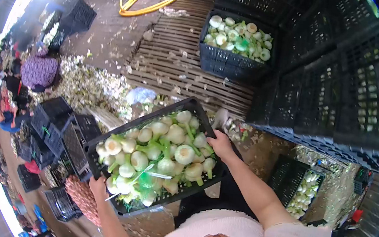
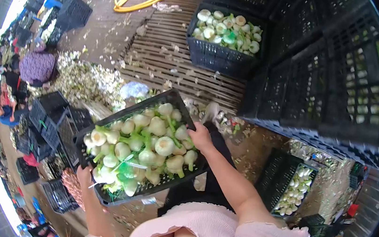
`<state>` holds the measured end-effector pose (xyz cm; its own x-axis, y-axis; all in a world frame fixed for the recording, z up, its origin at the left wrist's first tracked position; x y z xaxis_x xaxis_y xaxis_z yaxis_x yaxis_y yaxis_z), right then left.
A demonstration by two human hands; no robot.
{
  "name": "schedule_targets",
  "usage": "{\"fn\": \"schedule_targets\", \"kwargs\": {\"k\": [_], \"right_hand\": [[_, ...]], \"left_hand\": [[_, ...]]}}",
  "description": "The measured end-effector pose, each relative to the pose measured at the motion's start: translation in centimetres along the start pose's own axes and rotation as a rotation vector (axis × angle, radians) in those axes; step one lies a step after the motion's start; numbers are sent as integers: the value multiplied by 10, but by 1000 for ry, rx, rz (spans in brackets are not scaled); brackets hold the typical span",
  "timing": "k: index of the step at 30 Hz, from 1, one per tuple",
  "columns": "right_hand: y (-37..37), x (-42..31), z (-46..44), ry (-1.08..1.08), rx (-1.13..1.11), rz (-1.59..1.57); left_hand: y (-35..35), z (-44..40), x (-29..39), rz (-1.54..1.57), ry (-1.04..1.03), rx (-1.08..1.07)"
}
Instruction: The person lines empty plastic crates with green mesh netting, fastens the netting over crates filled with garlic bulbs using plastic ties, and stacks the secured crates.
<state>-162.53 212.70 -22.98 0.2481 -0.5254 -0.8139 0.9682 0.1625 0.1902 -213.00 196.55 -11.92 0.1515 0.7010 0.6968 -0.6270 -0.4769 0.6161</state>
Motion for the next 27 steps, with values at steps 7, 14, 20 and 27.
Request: {"fn": "schedule_targets", "kwargs": {"k": [7,14,20,27], "right_hand": [[45,-148,-164,192,27,-30],[254,-184,-265,74,397,-62],[426,-196,-279,11,754,-39],[502,-141,-340,-114,793,258]], "left_hand": [[-80,-47,189,181,-54,37],[-327,-108,376,52,-98,-319],[-586,-121,502,-5,-203,-775],[-745,-107,535,-162,-202,-842]]}}
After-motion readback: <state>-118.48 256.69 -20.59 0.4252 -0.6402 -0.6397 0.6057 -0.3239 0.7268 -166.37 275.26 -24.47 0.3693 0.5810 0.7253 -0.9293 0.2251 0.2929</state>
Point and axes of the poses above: each hand's wrist, its own z-axis away from the middle knuckle, its own y-axis out of the back of the hand, x = y × z, the point moved 10 cm from there along -z, towards the middle knuckle, and after that the axes turned 2 degrees about y, right-handed, at the moved point
